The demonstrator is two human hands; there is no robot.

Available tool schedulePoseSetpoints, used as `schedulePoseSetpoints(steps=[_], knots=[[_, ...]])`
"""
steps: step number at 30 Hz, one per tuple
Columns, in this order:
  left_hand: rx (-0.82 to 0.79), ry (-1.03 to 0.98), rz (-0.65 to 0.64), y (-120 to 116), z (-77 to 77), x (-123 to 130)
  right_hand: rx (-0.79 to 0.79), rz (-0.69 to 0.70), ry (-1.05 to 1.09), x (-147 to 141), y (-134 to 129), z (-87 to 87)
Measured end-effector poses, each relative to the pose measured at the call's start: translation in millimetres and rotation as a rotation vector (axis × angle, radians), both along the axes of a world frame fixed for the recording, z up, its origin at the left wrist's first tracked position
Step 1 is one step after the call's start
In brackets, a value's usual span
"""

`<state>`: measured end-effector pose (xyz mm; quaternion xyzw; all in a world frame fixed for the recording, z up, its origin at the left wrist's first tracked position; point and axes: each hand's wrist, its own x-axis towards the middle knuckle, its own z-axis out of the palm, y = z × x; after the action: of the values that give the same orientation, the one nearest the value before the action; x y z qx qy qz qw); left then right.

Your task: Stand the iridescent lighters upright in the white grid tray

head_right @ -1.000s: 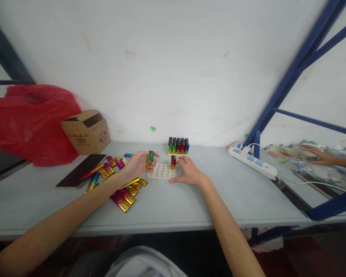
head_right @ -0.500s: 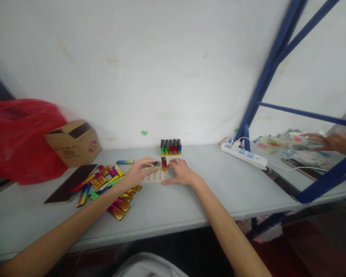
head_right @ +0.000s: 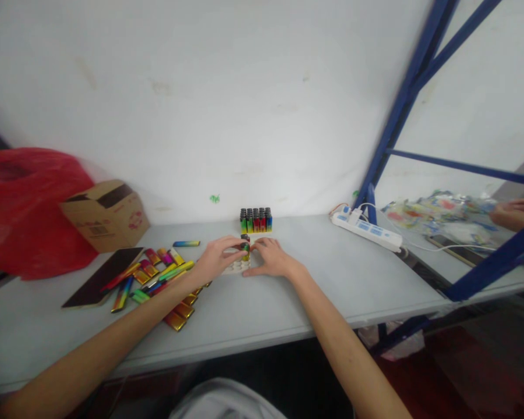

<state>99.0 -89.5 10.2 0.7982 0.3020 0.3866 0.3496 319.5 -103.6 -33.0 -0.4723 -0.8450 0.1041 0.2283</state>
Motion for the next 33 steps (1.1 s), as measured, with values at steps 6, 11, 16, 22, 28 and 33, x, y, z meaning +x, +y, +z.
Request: schedulePoseSetpoints(steps=[6, 11, 16, 22, 28, 33], knots=[[-0.053, -0.027, -0.003, 3.1, -1.6, 1.7, 0.005, 0.011, 0.001, 1.8, 1.7, -2.5], [-0.126, -0.045, 0.002, 10.4, -6.4, -1.5, 0.004, 0.005, 0.003, 1.5, 1.5, -2.9], [-0.119, -0.031, -0.003, 5.9, -4.3, 1.2, 0.009, -0.006, -0.023, -0.3, 2.5, -2.0], [-0.121, -0.042, 0.018, 14.1, 5.3, -14.3, 0.043, -0.011, -0.008, 0.2, 6.4, -2.2], [0.17, 0.307, 0.362, 62.6, 6.9, -86.1, 0.032, -0.024, 0.012, 0.5, 5.3, -2.1], [0.143, 0.52, 0.463, 90.7, -2.3, -129.6, 0.011, -0.005, 0.035, 0.5, 3.7, 0.4]])
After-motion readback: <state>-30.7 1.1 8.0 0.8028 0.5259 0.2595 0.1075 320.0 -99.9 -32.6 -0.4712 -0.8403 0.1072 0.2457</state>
